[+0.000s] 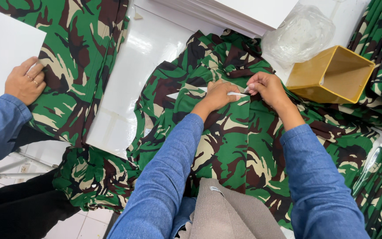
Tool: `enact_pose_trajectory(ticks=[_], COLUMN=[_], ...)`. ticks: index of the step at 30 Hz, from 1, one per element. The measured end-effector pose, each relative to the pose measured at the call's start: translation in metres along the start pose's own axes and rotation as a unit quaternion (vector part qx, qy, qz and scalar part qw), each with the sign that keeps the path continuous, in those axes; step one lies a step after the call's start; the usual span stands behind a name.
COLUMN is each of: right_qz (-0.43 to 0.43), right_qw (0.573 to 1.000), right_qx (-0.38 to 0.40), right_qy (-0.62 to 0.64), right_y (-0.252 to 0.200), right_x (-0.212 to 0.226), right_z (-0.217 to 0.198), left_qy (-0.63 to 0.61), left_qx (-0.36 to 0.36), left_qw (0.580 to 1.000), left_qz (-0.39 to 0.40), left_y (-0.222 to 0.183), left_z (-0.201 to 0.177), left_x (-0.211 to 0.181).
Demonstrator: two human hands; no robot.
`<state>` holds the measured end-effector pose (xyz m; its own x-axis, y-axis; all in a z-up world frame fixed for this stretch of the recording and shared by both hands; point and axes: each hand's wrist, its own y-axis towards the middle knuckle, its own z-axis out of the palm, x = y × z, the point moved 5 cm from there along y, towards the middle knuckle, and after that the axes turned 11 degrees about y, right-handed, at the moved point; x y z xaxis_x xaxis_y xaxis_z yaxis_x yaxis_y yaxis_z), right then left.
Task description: The person folds camouflage garments on a table using a white rectangular board. They place the board on the back of each garment, fold the sleeves and sides over the board, then slide the board out.
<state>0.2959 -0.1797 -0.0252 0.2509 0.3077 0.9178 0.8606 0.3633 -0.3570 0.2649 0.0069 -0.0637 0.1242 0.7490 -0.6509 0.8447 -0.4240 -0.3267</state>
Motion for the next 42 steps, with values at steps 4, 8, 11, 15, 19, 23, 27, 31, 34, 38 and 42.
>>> enact_pose_trajectory(ticks=[4, 8, 11, 15, 19, 23, 27, 31, 34, 38, 42], right_qz=[0.004, 0.011, 0.025, 0.038, 0.01, -0.012, -0.019, -0.031, -0.077, -0.285, -0.225], right_qw=[0.999, 0.997, 0.993, 0.997, 1.0, 0.995, 0.987, 0.989, 0.974, 0.91, 0.942], right_qx=[0.034, 0.075, 0.109, 0.067, -0.004, -0.06, -0.111, -0.126, -0.138, -0.094, -0.014], right_qy=[0.016, 0.027, -0.022, -0.008, 0.022, 0.076, 0.116, 0.07, -0.161, -0.286, -0.251], right_y=[0.001, 0.003, 0.0, -0.028, -0.044, -0.039, -0.039, -0.047, -0.063, -0.077, -0.042], right_x=[-0.003, 0.009, 0.022, 0.034, 0.003, -0.005, -0.008, -0.007, 0.011, 0.074, 0.042], right_z=[0.01, 0.019, 0.027, 0.03, 0.034, 0.038, 0.043, 0.045, 0.054, 0.117, 0.132], left_qy=[0.0, -0.003, -0.003, -0.013, -0.012, -0.022, -0.02, -0.018, 0.053, 0.016, -0.035], left_qx=[-0.004, -0.002, -0.006, -0.009, -0.01, -0.009, -0.011, -0.028, -0.173, -0.297, -0.211], left_qw=[1.0, 1.0, 1.0, 1.0, 1.0, 1.0, 1.0, 0.999, 0.982, 0.935, 0.953], left_qz=[-0.001, -0.007, -0.011, -0.011, -0.012, -0.01, -0.009, -0.031, -0.05, -0.191, -0.216], left_y=[0.001, 0.003, 0.003, 0.0, 0.006, 0.005, 0.008, 0.0, -0.061, -0.194, -0.201], left_z=[0.003, 0.001, 0.004, 0.001, 0.008, 0.004, 0.01, 0.006, -0.046, -0.108, -0.098], left_x=[0.0, 0.0, -0.001, -0.002, 0.005, 0.005, 0.008, 0.009, 0.009, 0.022, 0.016])
